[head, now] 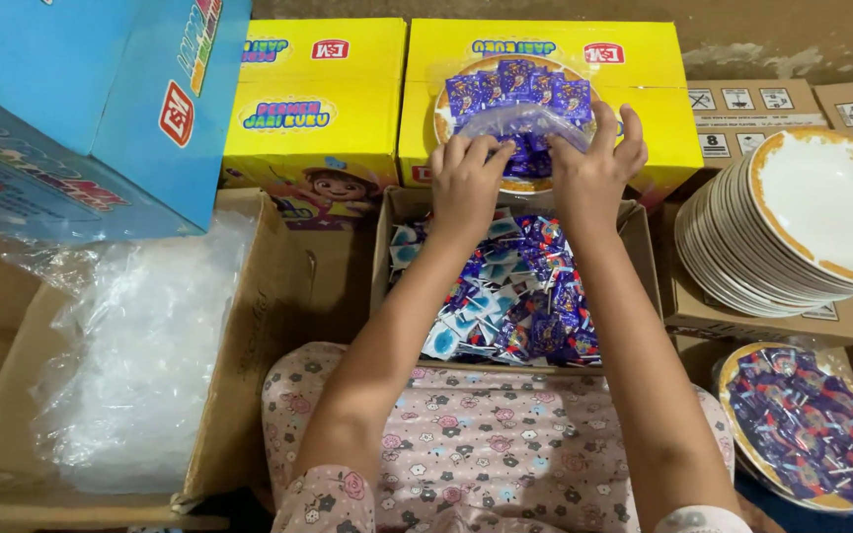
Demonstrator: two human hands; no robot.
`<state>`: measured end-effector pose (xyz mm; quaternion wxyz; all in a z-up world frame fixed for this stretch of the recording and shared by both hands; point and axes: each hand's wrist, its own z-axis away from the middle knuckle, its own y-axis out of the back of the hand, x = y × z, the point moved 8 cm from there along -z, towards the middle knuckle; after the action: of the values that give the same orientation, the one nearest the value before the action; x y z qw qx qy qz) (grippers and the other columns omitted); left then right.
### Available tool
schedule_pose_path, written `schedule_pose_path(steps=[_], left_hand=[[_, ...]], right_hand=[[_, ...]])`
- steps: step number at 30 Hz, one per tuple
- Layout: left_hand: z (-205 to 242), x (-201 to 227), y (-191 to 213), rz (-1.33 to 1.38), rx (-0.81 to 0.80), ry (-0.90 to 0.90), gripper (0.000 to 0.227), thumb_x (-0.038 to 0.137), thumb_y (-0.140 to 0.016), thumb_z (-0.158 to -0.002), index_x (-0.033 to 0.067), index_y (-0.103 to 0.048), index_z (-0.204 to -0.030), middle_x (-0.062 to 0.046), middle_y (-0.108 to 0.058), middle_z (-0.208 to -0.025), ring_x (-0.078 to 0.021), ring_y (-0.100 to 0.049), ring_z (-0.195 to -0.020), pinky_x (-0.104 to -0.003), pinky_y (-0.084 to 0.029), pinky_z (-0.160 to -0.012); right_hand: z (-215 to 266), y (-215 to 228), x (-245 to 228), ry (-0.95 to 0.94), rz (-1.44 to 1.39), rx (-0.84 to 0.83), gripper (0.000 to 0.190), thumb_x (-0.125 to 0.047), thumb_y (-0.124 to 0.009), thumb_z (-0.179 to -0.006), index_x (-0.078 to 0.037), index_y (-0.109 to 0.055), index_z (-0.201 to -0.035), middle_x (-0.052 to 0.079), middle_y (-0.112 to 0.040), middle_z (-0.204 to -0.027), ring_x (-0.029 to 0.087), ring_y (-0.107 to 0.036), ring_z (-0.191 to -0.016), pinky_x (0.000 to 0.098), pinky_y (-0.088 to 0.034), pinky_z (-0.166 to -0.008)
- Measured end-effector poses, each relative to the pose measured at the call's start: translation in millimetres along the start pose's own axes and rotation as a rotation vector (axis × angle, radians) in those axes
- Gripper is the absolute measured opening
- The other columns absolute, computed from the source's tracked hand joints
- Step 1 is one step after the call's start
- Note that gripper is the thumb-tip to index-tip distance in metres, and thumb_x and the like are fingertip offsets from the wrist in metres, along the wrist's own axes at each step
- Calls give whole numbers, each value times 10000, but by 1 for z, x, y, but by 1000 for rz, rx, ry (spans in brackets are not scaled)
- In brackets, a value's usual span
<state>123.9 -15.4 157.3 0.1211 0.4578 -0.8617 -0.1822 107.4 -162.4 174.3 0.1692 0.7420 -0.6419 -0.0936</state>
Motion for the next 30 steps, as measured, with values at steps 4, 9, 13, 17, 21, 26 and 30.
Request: schedule_pose_path(steps=[4, 9, 13, 17, 21, 26, 30], left_hand=[[-10, -6, 3, -18, 16, 57, 106, 108, -683, -904, 206, -683, -942, 58, -546, -834, -172, -523, -895, -378, -393, -864], [-12, -8, 5, -41, -29, 95, 67, 173, -661, -936, 237, -655, -916, 68, -520, -804, -158, -505, -921, -395, -341, -927], [-5, -14, 0, 25, -102, 111, 80, 196, -630, -949, 252, -663, -995, 98, -520, -863, -136, -487, -967, -404, -309, -980], [-6, -18, 5, -6, -106, 139, 97, 230, -605, -983, 301, -668, -1002, 107, -517, -886, -125, -472, -982, -402, -289, -968], [-1, -24, -6, 10, -107, 138, 107, 185, -611, -1002, 245, -696, -1028, 88, -555, -893, -144, -484, -978, -419, -287, -964], [8, -14, -12, -151, -135, 152, 90, 186, -648, -969, 193, -696, -1045, 59, -592, -931, -162, -501, -987, -428, -300, -937], [3, 0, 1, -193, -206, 172, 347, 148, -757, -784, 164, -693, -1125, -17, -605, -1102, -226, -506, -1067, -453, -321, -922]], right_hand=[[11, -10, 6, 1, -35, -14, 98, -234, -914, -863, -250, -820, -845, 118, -582, -1367, 411, -382, -1361, 508, -324, -987], [15, -10, 7, -2, -38, 6, 105, -199, -895, -893, -239, -803, -865, 114, -589, -1328, 405, -383, -1363, 528, -300, -985], [14, -6, 9, -11, -5, -2, 120, -204, -901, -876, -247, -794, -843, 113, -600, -1304, 398, -399, -1351, 519, -307, -973], [15, -5, 6, -16, -21, -25, 105, -198, -881, -923, -257, -809, -874, 123, -584, -1321, 407, -381, -1354, 535, -285, -975], [20, -8, 6, -15, -18, -46, 83, -211, -856, -928, -249, -794, -888, 123, -589, -1323, 415, -397, -1354, 541, -277, -984], [15, -9, 2, -8, 5, -140, 164, -228, -898, -831, -195, -823, -973, 142, -545, -1406, 423, -336, -1388, 557, -252, -1020], [20, -18, 8, -16, -22, -143, 283, -194, -938, -749, -160, -809, -998, 158, -544, -1392, 431, -328, -1388, 583, -244, -1027]])
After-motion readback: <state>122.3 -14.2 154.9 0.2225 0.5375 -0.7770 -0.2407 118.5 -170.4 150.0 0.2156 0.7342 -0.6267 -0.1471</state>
